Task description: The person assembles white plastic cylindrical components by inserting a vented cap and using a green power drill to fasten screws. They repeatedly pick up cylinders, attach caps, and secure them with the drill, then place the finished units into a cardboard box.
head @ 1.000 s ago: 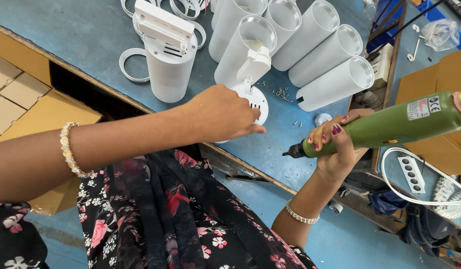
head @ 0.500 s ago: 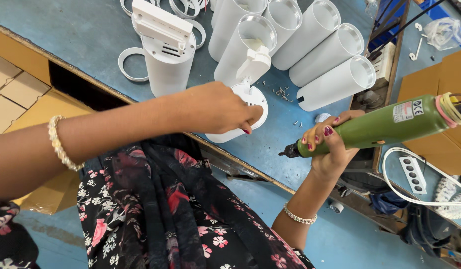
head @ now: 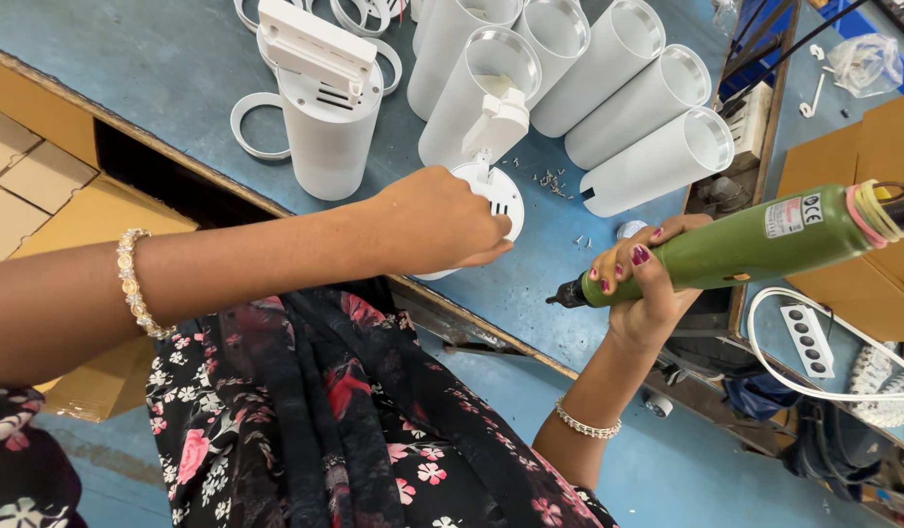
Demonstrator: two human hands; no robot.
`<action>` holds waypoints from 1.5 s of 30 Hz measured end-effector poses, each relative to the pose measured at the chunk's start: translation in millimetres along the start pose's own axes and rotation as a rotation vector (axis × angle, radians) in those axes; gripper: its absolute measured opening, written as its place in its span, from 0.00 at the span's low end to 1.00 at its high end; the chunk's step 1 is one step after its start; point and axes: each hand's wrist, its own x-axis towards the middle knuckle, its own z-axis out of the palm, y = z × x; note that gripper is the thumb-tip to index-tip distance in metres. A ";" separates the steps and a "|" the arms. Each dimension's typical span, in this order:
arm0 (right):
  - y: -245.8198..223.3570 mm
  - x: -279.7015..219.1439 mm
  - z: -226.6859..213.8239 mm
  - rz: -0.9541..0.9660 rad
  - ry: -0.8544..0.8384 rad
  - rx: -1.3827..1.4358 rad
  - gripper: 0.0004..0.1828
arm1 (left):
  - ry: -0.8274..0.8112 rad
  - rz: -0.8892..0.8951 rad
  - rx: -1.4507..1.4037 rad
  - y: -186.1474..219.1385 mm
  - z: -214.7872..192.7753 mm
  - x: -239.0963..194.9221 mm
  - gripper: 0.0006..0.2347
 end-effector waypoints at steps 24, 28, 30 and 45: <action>0.5 1.6 -5.7 0.007 0.024 -0.034 0.14 | -0.031 -0.051 -0.368 -12.9 -22.6 -14.2 0.08; 1.2 1.5 -4.2 0.008 0.032 -0.049 0.14 | -0.046 0.009 -0.111 1.4 -18.3 -16.4 0.08; 2.1 2.2 -5.3 0.011 0.028 -0.046 0.14 | -0.081 0.001 -0.025 8.7 -21.1 -16.2 0.07; -13.5 3.7 -12.3 -0.137 -0.035 -0.058 0.31 | -0.153 -0.635 -2.297 88.1 85.9 18.1 0.06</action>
